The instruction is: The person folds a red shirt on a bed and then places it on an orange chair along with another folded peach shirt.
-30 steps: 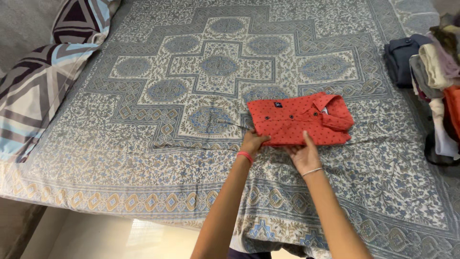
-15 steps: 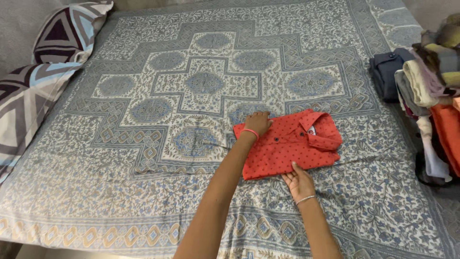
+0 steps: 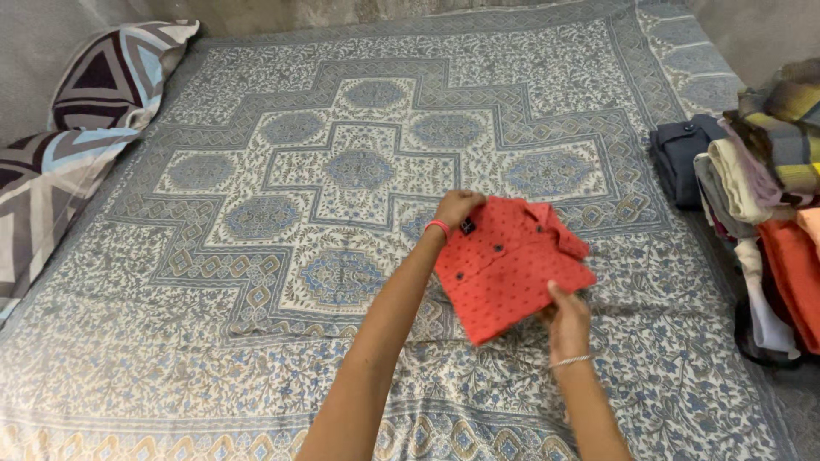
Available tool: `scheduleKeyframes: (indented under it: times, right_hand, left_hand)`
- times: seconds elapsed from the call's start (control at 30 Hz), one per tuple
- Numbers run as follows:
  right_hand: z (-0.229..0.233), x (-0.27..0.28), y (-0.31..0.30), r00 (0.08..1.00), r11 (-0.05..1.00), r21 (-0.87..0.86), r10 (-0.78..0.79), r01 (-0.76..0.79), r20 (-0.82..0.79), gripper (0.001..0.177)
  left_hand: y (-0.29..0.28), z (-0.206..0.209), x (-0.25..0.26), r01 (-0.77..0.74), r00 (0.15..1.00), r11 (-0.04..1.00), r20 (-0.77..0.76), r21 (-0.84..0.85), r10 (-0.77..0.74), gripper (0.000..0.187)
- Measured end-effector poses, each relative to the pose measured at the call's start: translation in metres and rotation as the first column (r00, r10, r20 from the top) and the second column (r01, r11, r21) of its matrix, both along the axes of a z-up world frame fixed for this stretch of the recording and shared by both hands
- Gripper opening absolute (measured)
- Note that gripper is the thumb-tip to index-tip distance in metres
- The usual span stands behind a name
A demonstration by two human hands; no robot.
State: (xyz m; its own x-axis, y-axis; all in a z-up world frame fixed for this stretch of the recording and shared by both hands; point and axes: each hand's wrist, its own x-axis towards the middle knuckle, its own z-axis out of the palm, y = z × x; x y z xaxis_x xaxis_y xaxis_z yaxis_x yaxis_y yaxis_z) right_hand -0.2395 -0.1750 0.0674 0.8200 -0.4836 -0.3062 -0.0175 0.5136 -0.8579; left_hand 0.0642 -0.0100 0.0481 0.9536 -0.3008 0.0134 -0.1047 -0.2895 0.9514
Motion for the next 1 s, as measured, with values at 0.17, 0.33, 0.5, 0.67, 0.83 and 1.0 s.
scheduleKeyframes:
  times: [0.17, 0.33, 0.5, 0.67, 0.83, 1.0]
  right_hand:
    - [0.075, 0.112, -0.09, 0.994, 0.945, -0.322, 0.081, -0.053, 0.073, 0.033]
    - [0.089, 0.134, -0.126, 0.98, 0.871, -0.472, 0.189, -0.135, 0.068, 0.041]
    - [-0.003, 0.06, -0.118, 0.963, 0.867, -0.446, 0.121, -0.22, -0.241, 0.047]
    - [-0.099, -0.029, -0.103, 0.964, 0.885, -0.405, 0.146, -0.229, -0.224, 0.04]
    - [-0.101, -0.052, -0.088, 0.981, 0.851, -0.502, 0.075, -0.156, -0.176, 0.038]
    - [-0.02, -0.068, -0.037, 0.972, 0.172, -0.972, -0.145, -0.158, -0.183, 0.046]
  left_hand:
    - [0.011, 0.075, -0.003, -0.107, 0.982, 0.928, 0.106, -0.356, 0.154, 0.038]
    - [0.02, 0.084, -0.062, -0.246, 0.947, 0.868, 0.083, -0.432, 0.31, 0.038]
    - [0.068, 0.028, -0.189, -0.355, 0.934, 0.913, -0.038, -0.2, 0.355, 0.029]
    - [0.101, -0.021, -0.281, -0.295, 0.951, 0.947, 0.056, -0.126, 0.304, 0.029]
    - [0.107, -0.004, -0.305, -0.326, 0.944, 0.945, -0.069, -0.03, 0.323, 0.03]
    - [0.096, 0.05, -0.316, -0.357, 0.829, 0.918, 0.51, 0.17, 0.228, 0.038]
